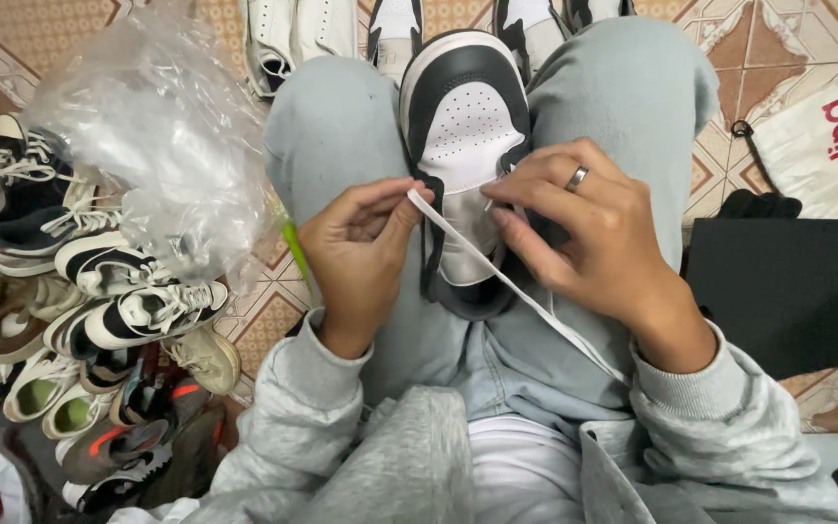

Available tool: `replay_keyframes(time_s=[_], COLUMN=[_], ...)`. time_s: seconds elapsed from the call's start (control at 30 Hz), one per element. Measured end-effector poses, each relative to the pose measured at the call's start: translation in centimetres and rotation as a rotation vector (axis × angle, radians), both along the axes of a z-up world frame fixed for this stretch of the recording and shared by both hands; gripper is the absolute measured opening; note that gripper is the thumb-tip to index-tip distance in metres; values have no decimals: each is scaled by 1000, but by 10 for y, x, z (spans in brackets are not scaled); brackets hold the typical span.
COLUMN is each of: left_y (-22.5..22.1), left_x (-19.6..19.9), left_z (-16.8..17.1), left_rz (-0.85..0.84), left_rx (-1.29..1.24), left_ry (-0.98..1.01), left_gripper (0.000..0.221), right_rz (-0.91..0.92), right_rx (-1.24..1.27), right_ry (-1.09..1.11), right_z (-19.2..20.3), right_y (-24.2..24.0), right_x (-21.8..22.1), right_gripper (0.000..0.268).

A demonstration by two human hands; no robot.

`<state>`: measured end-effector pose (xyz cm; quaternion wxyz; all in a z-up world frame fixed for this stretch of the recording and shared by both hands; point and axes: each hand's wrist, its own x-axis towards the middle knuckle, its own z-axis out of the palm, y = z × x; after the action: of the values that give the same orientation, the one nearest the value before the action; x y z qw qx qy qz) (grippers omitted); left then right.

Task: Threading shoelaces through the eyelets of a sneaker while sitting on the floor

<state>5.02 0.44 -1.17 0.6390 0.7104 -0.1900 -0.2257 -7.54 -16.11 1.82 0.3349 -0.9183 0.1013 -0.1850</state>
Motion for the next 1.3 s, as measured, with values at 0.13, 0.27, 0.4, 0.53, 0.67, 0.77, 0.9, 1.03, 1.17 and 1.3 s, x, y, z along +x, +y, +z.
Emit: replay_keyframes(time_s=[0.13,0.27,0.4,0.53,0.67,0.77,0.9,1.03,1.17,1.3], left_y=[-5,-6,-4,-6,-9,-12,-13,-13,-12,-9], left_x=[1,2,1,4,5,4,5,6,8,10], left_z=[-8,-9,-8,-9,-5,-1,-4,-2,2,4], left_rz=[-15,-19,-23,-22,-41,-28,-27,-43,-73,-134], left_rx=[-6,6,3,74,81,116,140,195,216,202], left_ry=[-31,-105,-97,-60,-36,-90,-93,-189,-289,-514], left_gripper=[14,12,9,8,8,8,8,9,8,9], right_rz=[43,127,118,116,91,83,26,-45,-64,-88], right_rx=[-115,-39,-38,-11,32,56,-42,-265,-271,-280], right_ry=[7,24,39,36,0,-22,5,-17,-29,-55], right_z=[1,0,-6,-6,-5,-6,-11,-21,-28,-34], right_y=[4,12,16,15,10,9,10,15,17,19], right_x=[7,12,11,7,5,4,8,17,21,23], right_gripper=[18,19,17,14,15,17,16,7,8,9])
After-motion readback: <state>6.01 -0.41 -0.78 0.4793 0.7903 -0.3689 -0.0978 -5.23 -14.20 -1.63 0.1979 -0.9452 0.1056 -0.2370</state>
